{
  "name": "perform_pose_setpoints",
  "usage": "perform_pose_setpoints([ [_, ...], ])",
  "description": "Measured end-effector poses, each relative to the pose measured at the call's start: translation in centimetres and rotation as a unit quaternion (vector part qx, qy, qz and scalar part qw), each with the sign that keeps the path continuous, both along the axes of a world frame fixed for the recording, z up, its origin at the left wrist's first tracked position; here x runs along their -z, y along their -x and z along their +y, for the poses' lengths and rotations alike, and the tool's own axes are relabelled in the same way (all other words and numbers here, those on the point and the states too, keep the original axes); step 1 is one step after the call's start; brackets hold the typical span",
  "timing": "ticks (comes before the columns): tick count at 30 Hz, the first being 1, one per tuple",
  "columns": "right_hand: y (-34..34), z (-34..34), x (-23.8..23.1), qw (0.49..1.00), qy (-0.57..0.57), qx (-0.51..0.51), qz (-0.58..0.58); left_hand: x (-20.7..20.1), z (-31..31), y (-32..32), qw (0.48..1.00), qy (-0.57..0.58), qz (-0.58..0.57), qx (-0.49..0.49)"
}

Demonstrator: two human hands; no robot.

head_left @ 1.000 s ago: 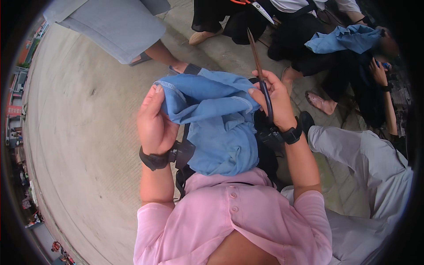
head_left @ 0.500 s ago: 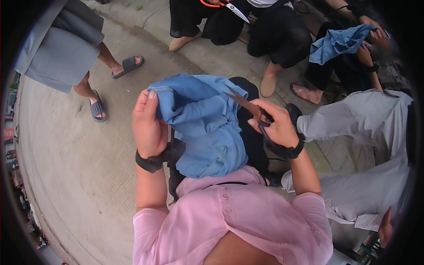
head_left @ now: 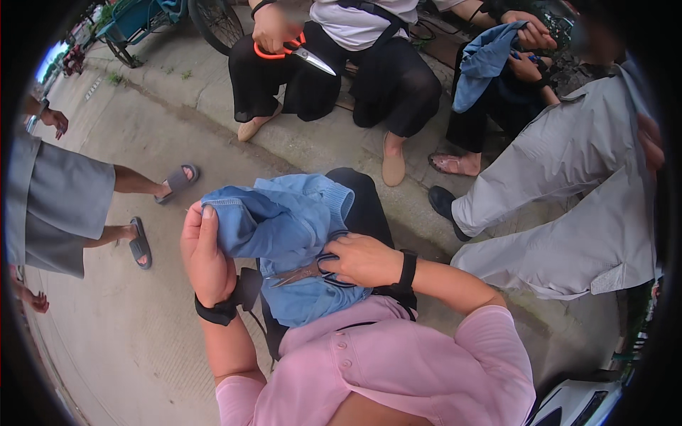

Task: Using scissors to cut pieces of blue denim or heavy cotton fabric while seated outdoors.

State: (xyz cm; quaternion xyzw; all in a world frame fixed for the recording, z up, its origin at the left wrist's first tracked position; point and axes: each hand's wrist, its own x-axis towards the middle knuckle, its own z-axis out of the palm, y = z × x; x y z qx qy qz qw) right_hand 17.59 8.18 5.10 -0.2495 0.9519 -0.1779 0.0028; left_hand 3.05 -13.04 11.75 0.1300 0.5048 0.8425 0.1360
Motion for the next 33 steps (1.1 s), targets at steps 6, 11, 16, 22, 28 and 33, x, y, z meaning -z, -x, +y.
perform_pose_setpoints([
  [6,3.8,-1.2,-4.6,0.911,0.377,0.112,0.123,0.3,2.0,-1.7,0.991,0.088,0.09,0.056],
  [11,6.9,-2.3,-3.7,0.912,0.381,0.118,0.091,-0.1,4.1,-4.4,0.954,0.195,0.218,0.061],
  [16,10.3,-1.8,-2.0,0.958,0.232,0.061,0.157,0.2,5.5,-6.5,0.926,0.141,0.272,0.219],
  [22,13.2,-2.0,-2.0,0.97,0.204,0.056,0.122,1.3,5.0,-6.6,0.914,0.104,0.194,0.34],
  [28,14.2,-1.3,-2.2,0.976,0.19,0.056,0.094,2.7,5.5,-7.1,0.887,0.065,0.165,0.427],
  [33,15.1,-1.7,-2.2,0.977,0.193,0.052,0.079,3.3,5.0,-7.2,0.875,0.048,0.145,0.46],
])
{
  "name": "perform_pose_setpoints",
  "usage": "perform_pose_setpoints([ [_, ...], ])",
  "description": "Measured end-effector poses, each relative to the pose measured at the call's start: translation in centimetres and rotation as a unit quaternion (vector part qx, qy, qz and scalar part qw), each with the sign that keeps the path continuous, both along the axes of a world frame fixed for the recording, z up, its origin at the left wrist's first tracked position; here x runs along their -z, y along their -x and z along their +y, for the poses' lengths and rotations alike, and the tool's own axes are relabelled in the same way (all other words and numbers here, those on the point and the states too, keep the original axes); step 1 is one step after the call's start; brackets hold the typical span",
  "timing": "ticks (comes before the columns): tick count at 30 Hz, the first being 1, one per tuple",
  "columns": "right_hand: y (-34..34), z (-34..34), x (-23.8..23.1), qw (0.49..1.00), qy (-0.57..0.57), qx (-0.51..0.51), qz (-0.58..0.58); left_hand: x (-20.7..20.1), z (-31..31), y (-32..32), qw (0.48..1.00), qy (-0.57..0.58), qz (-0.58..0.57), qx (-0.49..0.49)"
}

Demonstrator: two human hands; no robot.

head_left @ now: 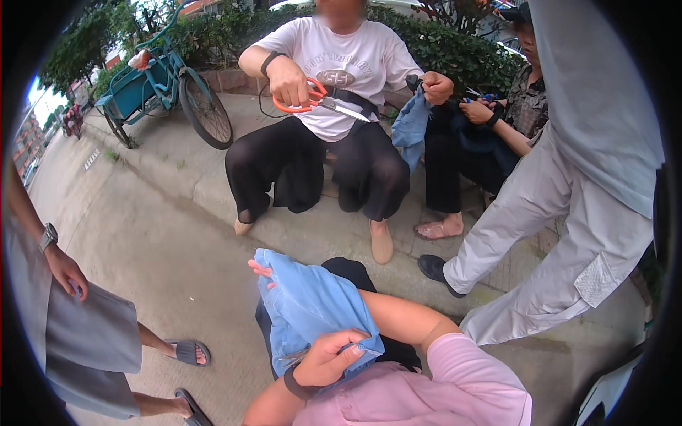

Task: Using scissors to cut pieces of blue denim or heavy cotton fabric while seated outdoors.

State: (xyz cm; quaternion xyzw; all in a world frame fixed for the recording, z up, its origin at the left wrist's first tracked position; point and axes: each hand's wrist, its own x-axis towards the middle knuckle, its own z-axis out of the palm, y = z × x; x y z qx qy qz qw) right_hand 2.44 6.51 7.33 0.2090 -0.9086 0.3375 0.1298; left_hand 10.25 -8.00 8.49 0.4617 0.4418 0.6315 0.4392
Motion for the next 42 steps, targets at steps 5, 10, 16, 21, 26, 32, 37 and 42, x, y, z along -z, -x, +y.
perform_pose_setpoints([
  [5,-0.1,-0.1,-0.2,1.0,-0.008,-0.01,-0.017,0.5,-0.5,-0.2,0.996,-0.052,-0.063,-0.021],
  [10,-3.2,0.4,-2.1,0.993,-0.037,-0.049,-0.097,0.3,-2.4,2.3,0.957,-0.095,-0.191,-0.199],
  [16,-6.5,-0.4,-0.3,0.972,0.203,-0.095,-0.075,0.7,-3.5,9.3,0.865,-0.142,-0.283,-0.388],
  [21,-8.4,0.3,-4.6,0.973,0.219,-0.067,0.027,2.8,-4.2,10.0,0.822,-0.108,-0.324,-0.456],
  [26,-11.2,3.6,-7.7,0.904,0.376,-0.01,-0.203,3.1,-6.2,11.0,0.772,-0.105,-0.329,-0.533],
  [32,-11.1,6.0,-7.9,0.778,0.617,0.096,-0.071,1.9,-5.5,9.2,0.817,-0.146,-0.2,-0.52],
  [37,-11.1,6.5,-8.4,0.81,0.584,0.028,-0.047,0.3,-6.0,7.9,0.864,-0.105,-0.153,-0.468],
  [42,-10.6,9.0,-8.1,0.899,0.428,0.095,-0.01,1.0,-5.8,9.8,0.818,-0.045,-0.025,-0.573],
])
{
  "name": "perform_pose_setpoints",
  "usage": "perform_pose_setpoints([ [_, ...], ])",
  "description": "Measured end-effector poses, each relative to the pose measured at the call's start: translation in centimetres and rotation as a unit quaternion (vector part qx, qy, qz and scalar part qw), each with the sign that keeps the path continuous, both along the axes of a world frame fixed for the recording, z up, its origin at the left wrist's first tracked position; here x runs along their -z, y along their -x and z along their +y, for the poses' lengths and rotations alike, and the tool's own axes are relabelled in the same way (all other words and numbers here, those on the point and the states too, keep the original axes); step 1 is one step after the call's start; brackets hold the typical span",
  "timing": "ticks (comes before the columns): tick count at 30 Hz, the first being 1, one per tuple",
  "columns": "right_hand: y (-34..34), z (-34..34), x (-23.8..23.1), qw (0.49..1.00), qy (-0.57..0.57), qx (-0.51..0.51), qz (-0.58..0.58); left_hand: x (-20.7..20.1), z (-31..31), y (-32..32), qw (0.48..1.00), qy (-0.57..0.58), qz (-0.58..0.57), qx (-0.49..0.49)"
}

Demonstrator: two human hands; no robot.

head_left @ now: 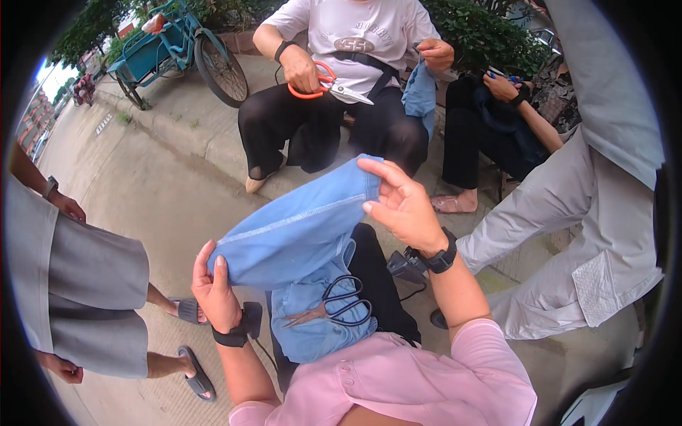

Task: Using scissors to cut pieces of blue denim or heavy cotton fabric while seated outdoors.

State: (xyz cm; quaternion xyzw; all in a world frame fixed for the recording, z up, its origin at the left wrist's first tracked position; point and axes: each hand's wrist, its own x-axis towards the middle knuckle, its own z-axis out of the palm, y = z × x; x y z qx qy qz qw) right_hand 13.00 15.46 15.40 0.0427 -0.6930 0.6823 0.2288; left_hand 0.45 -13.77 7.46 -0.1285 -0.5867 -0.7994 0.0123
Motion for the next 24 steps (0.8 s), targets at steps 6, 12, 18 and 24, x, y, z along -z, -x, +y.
perform_pose_setpoints([
  [6,-0.2,-0.2,0.9,0.999,-0.027,0.021,-0.024,-1.0,-0.8,-0.5,0.994,0.096,0.04,-0.034],
  [12,-0.3,-0.2,1.0,0.984,-0.157,0.074,-0.031,-1.5,-0.9,-1.1,0.978,0.187,0.078,-0.04],
  [18,-0.3,-0.1,1.4,0.971,-0.21,0.086,-0.071,-0.4,-1.5,-0.9,0.974,0.222,0.035,0.013],
  [24,0.6,1.5,4.4,0.975,-0.167,0.089,-0.114,2.6,-1.8,-1.0,0.953,0.285,-0.063,0.078],
])
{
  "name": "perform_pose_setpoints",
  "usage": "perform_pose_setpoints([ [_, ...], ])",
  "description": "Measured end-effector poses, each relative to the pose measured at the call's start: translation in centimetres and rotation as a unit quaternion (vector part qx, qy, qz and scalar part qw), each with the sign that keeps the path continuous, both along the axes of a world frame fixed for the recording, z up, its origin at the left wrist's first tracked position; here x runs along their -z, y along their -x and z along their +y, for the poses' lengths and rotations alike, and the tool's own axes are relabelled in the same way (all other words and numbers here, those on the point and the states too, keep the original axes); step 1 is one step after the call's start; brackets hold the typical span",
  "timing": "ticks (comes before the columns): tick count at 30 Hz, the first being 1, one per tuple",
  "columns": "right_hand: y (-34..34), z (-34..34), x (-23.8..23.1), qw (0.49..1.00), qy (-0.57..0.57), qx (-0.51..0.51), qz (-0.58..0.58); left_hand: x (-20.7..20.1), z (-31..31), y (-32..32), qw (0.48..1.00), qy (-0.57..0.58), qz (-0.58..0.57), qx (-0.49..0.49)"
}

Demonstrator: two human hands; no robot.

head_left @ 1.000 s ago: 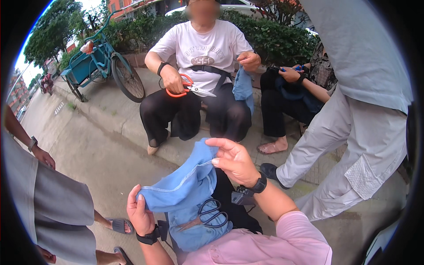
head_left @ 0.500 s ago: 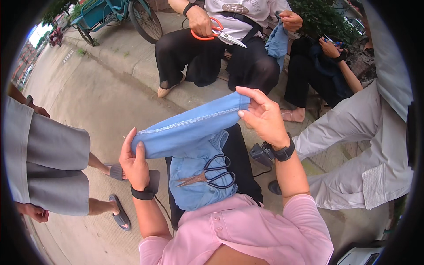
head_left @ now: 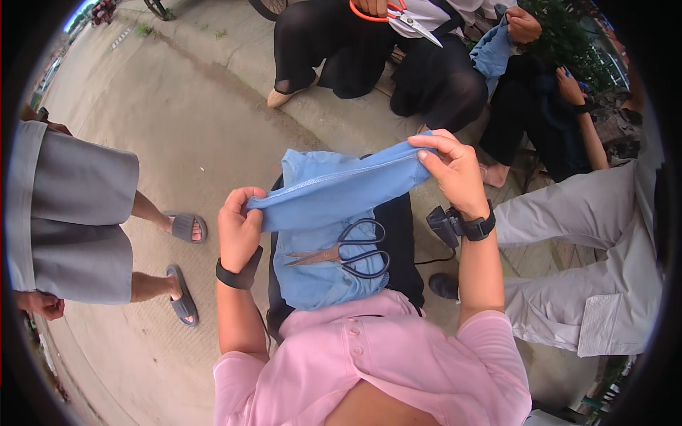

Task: Using scissors to cut pieces of blue denim or heavy cotton fabric while seated outdoors.

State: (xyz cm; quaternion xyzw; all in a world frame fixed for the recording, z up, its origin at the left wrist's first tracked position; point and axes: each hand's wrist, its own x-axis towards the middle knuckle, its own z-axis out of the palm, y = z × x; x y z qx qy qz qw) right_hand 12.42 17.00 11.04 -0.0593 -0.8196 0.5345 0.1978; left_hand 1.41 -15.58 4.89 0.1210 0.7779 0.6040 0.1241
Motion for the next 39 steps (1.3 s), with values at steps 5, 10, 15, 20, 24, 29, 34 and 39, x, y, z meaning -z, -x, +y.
perform_pose_setpoints([
  [5,1.6,1.9,4.7,0.992,-0.087,0.077,-0.045,2.5,0.1,0.4,0.995,0.0,-0.089,0.041],
  [10,0.2,-1.2,5.9,0.934,-0.325,0.144,0.026,4.0,0.5,-0.2,0.999,0.004,0.008,0.049],
  [15,-4.7,-6.0,3.5,0.97,-0.2,-0.127,-0.047,3.1,1.0,0.8,0.996,-0.024,0.06,0.057],
  [20,-5.9,-8.5,5.9,0.915,-0.306,-0.243,-0.103,4.1,1.4,1.8,0.985,0.047,0.144,0.088],
  [24,-6.0,-9.3,7.2,0.904,-0.37,-0.196,-0.087,3.9,2.1,1.0,0.995,0.022,0.061,0.075],
  [29,-5.2,-9.6,6.4,0.893,-0.384,-0.195,-0.133,4.9,1.4,0.7,0.994,0.039,0.054,0.083],
  [34,-6.7,-6.3,4.3,0.915,-0.335,-0.173,-0.145,3.1,1.5,0.2,0.989,0.019,0.132,0.068],
  [39,-8.5,-5.1,3.4,0.954,-0.041,-0.15,-0.255,1.0,2.8,-1.0,0.982,-0.17,0.013,0.08],
])
